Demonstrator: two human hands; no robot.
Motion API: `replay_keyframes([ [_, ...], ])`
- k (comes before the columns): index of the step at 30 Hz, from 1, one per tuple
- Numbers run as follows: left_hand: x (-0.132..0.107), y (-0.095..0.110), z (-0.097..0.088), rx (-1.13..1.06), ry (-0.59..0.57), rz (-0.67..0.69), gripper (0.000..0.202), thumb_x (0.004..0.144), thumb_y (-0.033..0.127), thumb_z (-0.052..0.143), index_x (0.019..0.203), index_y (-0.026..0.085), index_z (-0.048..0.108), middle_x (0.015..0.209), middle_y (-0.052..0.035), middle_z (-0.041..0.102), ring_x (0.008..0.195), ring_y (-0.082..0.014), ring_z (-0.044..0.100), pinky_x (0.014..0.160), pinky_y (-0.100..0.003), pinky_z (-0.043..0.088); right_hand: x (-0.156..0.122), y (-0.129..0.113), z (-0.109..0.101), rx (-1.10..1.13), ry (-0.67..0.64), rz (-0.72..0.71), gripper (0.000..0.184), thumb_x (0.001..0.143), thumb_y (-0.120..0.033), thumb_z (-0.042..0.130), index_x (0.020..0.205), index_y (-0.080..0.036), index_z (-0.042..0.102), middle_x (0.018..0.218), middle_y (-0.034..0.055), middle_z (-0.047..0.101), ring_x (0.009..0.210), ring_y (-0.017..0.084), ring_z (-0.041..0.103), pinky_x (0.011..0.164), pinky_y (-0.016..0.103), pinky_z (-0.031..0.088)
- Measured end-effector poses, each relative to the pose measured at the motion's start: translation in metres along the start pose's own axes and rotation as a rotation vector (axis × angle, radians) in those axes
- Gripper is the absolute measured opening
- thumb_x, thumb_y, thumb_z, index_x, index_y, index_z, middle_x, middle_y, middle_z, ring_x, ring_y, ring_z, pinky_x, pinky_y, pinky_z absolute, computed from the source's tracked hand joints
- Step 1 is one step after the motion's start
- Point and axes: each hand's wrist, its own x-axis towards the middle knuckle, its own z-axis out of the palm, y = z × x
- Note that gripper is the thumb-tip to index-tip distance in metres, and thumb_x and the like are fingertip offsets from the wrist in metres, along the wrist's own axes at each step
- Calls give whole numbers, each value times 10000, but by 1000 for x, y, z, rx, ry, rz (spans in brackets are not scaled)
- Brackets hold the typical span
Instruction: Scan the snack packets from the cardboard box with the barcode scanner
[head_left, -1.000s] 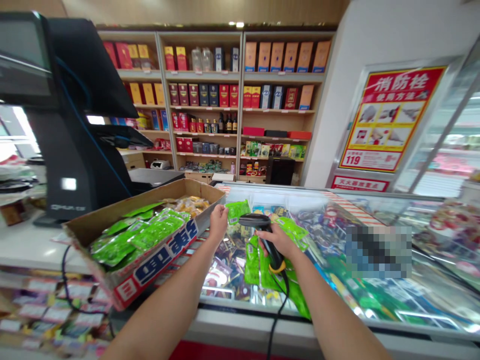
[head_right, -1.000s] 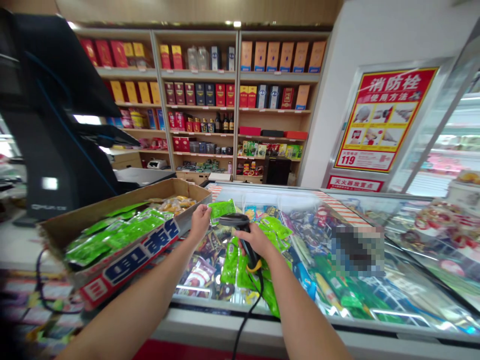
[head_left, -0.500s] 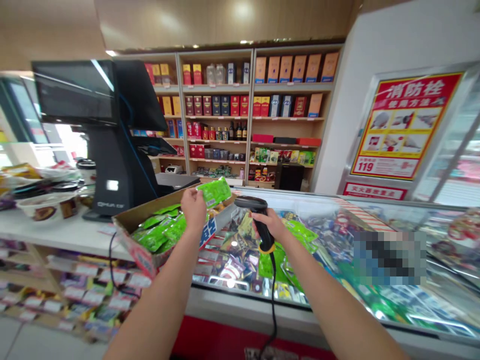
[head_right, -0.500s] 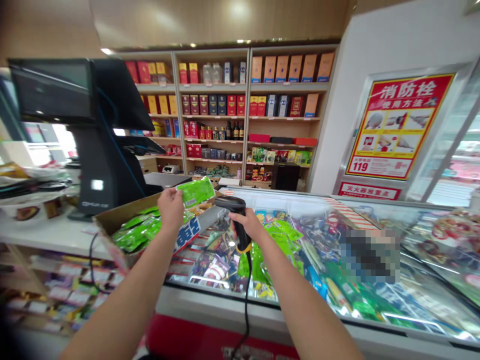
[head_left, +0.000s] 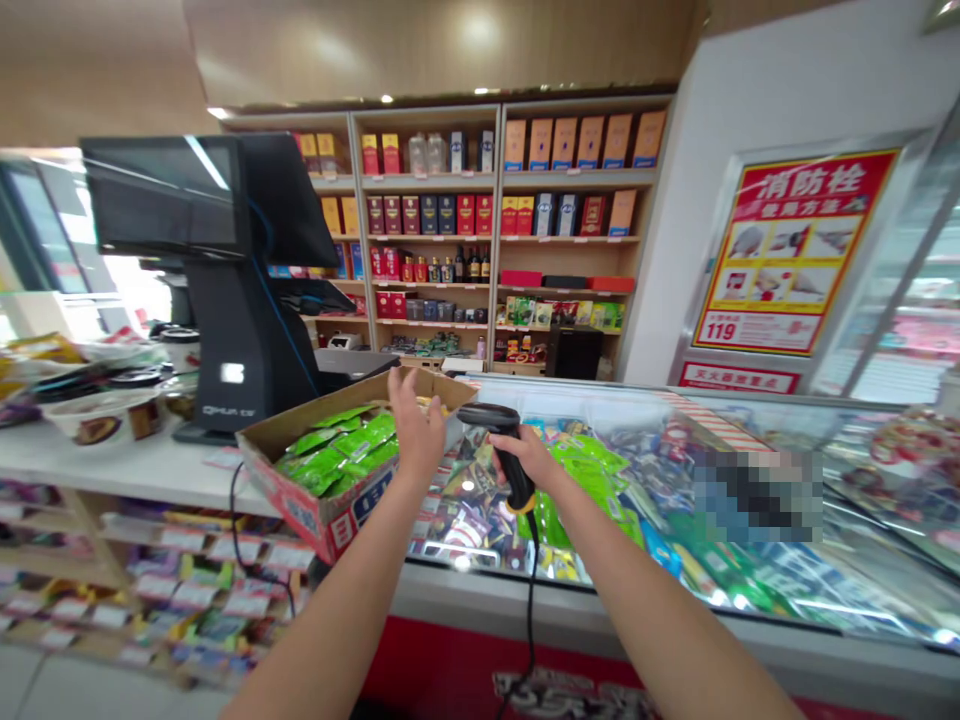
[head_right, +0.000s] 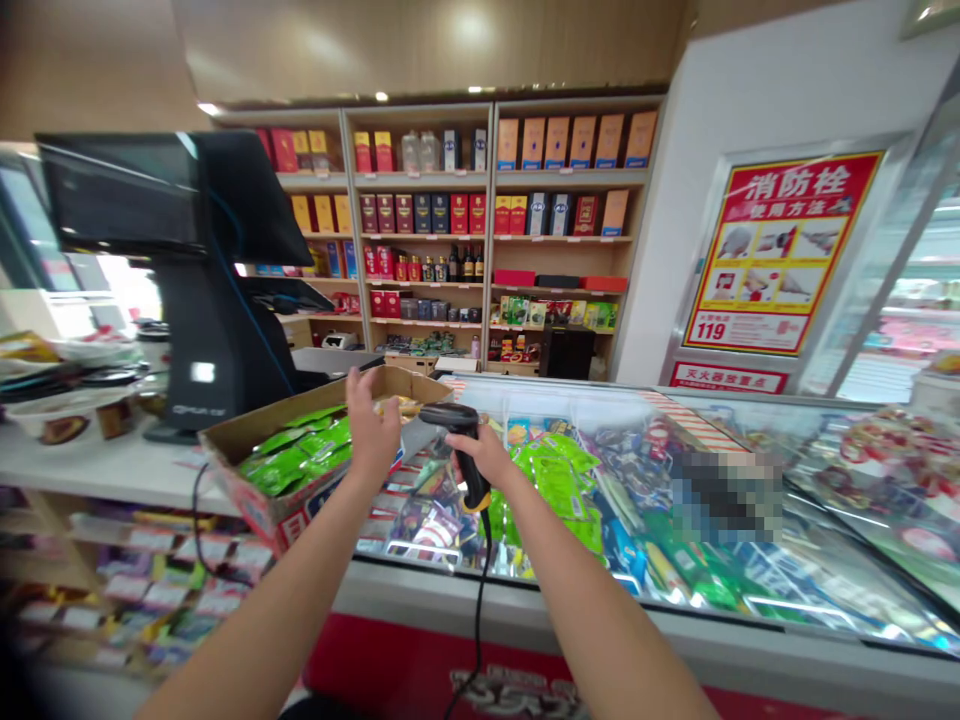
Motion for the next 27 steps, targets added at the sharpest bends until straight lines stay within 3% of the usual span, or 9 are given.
replay_keyframes([
  [4,-27,14,48,76,-462,-8,306,854,157,522,1145,158,615,1302,-141,600,1271,-239,524,1121,-366,367,-10,2,-37,31,134,14,293,645,-430,696,709,-160,603,468,-11,599,346,148,553,352,251,457],
  [6,-42,24,71,157,-672,-23,258,859,188,541,1095,167,643,1159,-116,683,1151,-238,601,1050,-364,428,-15,4,-59,73,204,1,296,643,-426,705,724,-160,604,475,-11,601,347,144,551,347,248,456],
  [9,-64,39,102,289,-873,-8,241,889,298,535,1012,151,680,1040,-127,725,1063,-253,645,954,-354,471,-19,7,-90,149,293,-19,290,638,-405,724,742,-161,607,475,-19,594,339,132,529,350,256,470],
  [13,-82,45,132,444,-1049,-31,381,834,463,593,993,132,696,1023,-180,721,999,-302,670,831,-362,492,-23,15,-118,203,392,-38,269,665,-391,713,756,-162,606,479,-15,597,344,135,533,357,264,485],
  [16,-90,30,149,414,-1089,-82,435,693,508,728,906,129,701,960,-168,719,912,-304,671,749,-351,481,-25,28,-126,218,437,-53,279,667,-401,709,772,-166,603,475,-20,594,342,136,532,352,262,478],
  [22,-92,-12,167,-29,-987,-320,297,522,314,821,592,168,572,535,41,537,554,-136,510,548,-251,360,-29,47,-130,193,396,-9,298,686,-432,699,779,-169,596,486,-18,603,348,138,546,360,255,472],
  [24,-85,-21,168,-192,-910,-385,288,520,295,797,558,172,540,496,61,491,520,-111,459,533,-235,340,-30,48,-131,188,370,-10,308,691,-440,700,795,-170,595,492,-20,607,352,137,551,362,248,466],
  [27,-69,-31,167,-463,-685,-489,292,537,345,765,574,172,533,508,56,500,518,-98,455,524,-217,343,-32,46,-132,173,334,-22,332,698,-456,699,825,-165,603,507,-21,612,364,136,561,372,244,467],
])
